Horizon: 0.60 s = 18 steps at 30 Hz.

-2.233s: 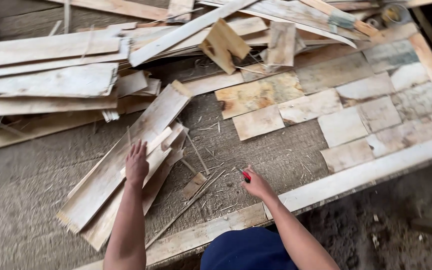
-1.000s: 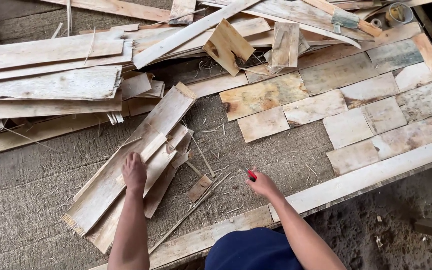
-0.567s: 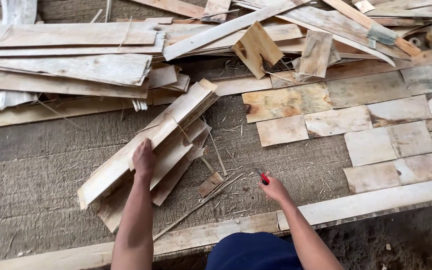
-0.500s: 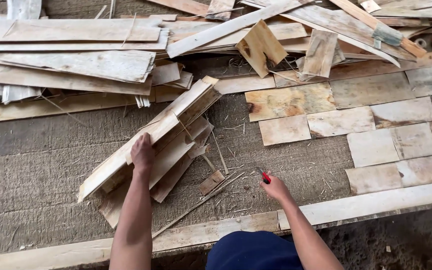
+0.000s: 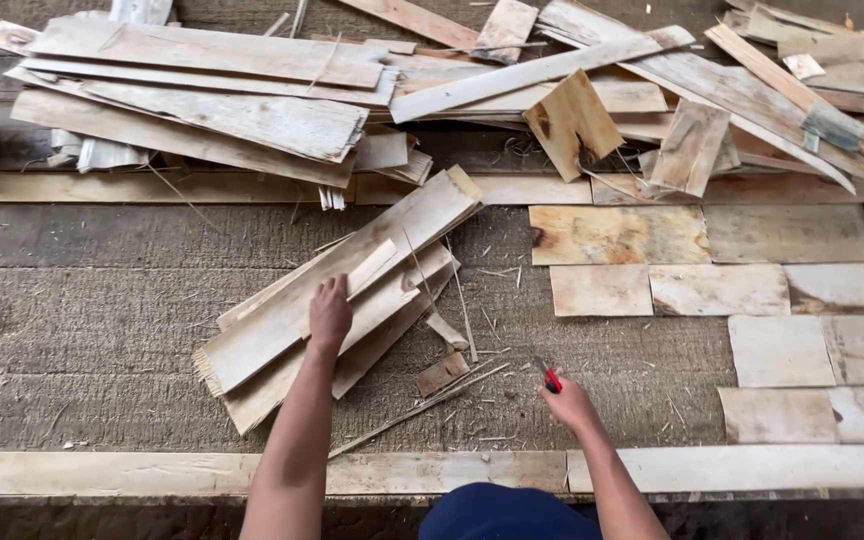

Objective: The person is selecting thin wood slats from a pile and arranging them side-by-side on a flat surface, using a utility knife to mark or trim them for a better fit.

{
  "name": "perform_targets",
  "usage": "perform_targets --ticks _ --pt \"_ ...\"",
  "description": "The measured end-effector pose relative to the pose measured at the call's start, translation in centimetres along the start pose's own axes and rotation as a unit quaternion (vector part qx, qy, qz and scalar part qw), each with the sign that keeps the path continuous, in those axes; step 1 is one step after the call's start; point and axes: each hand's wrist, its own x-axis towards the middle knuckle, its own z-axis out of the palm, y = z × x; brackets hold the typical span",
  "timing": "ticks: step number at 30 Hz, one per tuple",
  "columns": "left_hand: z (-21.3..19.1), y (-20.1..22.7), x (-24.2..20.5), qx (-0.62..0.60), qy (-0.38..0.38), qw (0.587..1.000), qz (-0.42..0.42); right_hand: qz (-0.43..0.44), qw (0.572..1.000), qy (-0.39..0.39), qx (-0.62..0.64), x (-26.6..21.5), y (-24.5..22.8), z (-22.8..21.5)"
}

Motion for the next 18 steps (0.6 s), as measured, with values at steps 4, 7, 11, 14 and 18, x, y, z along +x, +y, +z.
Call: perform_targets --ticks 4,7,11,14,18 --pt "-3.9 2.4 -1.7 0.049 -0.006 0.998 -0.025 -0.004 1.000 -0.001 -0.005 -1.6 -1.1 -0.5" --pt "-4.1 2.2 -1.5 0.037 0.018 0.999 -0.021 -0.018 0.997 -0.035 -0.073 -2.6 -2.6 -1.0" --pt "-3.1 0.6 -0.8 0.064 -0.021 0.995 -0.069 0.050 0.994 -0.031 -0.093 -2.5 -4.0 -1.2" --pt "-1.9 -0.8 0.1 0.089 0.009 0.993 -0.075 0.066 0.992 -0.026 -0.103 -2.5 -7.2 -2.7" --pt "0.4 -2.3 1.7 0.081 0.052 0.992 -0.077 0.040 0.997 -0.002 -0.059 -4.9 -15.6 -5.0"
